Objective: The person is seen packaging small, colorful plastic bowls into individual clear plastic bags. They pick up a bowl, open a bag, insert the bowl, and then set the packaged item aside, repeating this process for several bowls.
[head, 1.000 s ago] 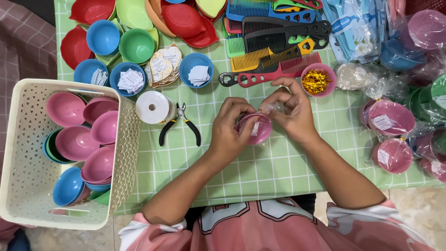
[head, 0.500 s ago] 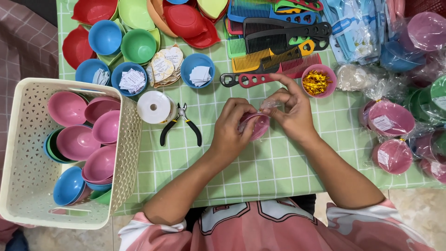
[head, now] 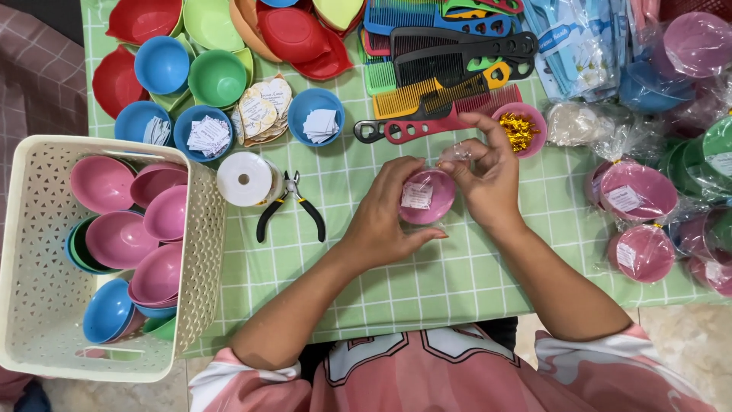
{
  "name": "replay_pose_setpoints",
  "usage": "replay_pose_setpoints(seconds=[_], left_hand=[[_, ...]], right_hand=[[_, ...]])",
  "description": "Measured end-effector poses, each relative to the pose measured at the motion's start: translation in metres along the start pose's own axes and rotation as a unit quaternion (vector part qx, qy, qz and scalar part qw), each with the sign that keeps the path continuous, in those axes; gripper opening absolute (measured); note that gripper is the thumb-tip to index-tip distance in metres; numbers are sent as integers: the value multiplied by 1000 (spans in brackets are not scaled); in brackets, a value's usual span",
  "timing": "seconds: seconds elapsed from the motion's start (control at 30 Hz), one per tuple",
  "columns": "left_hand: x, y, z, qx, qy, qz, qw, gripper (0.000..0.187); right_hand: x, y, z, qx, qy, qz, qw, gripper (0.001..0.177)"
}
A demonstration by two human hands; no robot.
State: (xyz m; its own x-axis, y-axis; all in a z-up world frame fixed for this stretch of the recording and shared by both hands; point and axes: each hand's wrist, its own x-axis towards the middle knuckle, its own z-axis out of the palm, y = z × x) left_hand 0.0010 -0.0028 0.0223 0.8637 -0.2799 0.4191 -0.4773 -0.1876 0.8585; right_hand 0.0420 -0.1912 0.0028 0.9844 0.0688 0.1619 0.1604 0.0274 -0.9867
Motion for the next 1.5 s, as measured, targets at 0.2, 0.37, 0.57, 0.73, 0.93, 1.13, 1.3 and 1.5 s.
replay_pose_setpoints(seconds=[0.2,0.37,0.57,0.73,0.93,1.13,1.3,1.5], left_hand=[[0,-4,-1,26,-36,-31,999,89],[-3,-12,2,40,-22,-16,999,86],[-5,-14,6,32,-31,-13,999,86],[-6,-19,6,16,-20,-16,1000,82],[-5,-22,7,51,48,-37,997,80],[-3,-21,0,91,82,-76,990,84],[-5,-22,3,142,83,-126,978,91],[-5,-22,4,79,27,-41,996,117]], right_hand=[[4,-4,4,-11,2,-3,1000,72],[5,-4,2,-22,-13,2,1000,69],[2,17,-3,23,-10,23,999,60],[3,4,5,26,-15,9,1000,63],[1,-10,15,-8,-19,31,999,44],[-8,5,20,-155,-18,40,987,33],[-18,-1,30,-199,-51,21,978,57],[-15,-18,27,-316,-100,-32,943,88]])
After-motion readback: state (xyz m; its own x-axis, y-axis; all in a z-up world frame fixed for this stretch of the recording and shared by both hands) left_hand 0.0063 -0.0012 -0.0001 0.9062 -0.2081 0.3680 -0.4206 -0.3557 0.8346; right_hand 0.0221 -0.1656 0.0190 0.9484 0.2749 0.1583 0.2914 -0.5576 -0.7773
